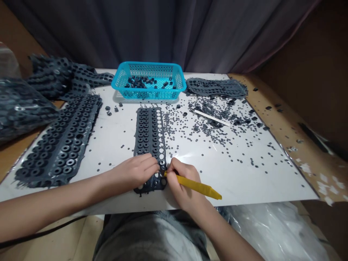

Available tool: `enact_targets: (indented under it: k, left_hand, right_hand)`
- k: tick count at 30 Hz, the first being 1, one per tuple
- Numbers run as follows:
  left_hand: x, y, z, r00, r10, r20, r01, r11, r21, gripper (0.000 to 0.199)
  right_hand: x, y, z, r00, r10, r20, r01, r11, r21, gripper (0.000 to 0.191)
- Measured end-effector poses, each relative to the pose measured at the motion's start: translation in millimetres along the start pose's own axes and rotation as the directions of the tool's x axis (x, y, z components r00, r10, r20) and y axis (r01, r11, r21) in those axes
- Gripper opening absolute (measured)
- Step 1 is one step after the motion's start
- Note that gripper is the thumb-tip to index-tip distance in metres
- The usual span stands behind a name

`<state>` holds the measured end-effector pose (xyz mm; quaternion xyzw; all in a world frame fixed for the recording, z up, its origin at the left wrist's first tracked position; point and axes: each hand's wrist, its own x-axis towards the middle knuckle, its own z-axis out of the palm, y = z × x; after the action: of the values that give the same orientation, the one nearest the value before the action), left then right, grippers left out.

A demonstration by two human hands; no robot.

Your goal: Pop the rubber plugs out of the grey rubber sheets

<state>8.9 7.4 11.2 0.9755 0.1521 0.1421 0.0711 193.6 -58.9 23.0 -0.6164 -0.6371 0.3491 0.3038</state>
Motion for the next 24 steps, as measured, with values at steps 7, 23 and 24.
enact_targets:
  k: [7, 23, 24]
  left_hand:
    - [-1, -5, 3.6, 0.999, -0.05, 0.006, 0.051, 0.987, -0.151, 0.022]
    - [-4, -13, -19.3, 0.893, -0.432, 0.124, 0.432, 0.748, -0.504, 0.02]
    - [-3, -13, -21.8, 0.842, -0.512, 0.169, 0.514, 0.67, -0.536, 0.021]
  right_hand:
    - [0, -1, -1, 0.999, 0.04, 0.014, -0.04, 0.999, -0.024, 0.013]
    - [0, 3, 0, 1.0, 0.025, -0.002, -0.025, 0.997, 0.077, 0.013]
    - [0, 4, 1, 1.0, 0.016, -0.01, -0.014, 0.995, 0.102, 0.013]
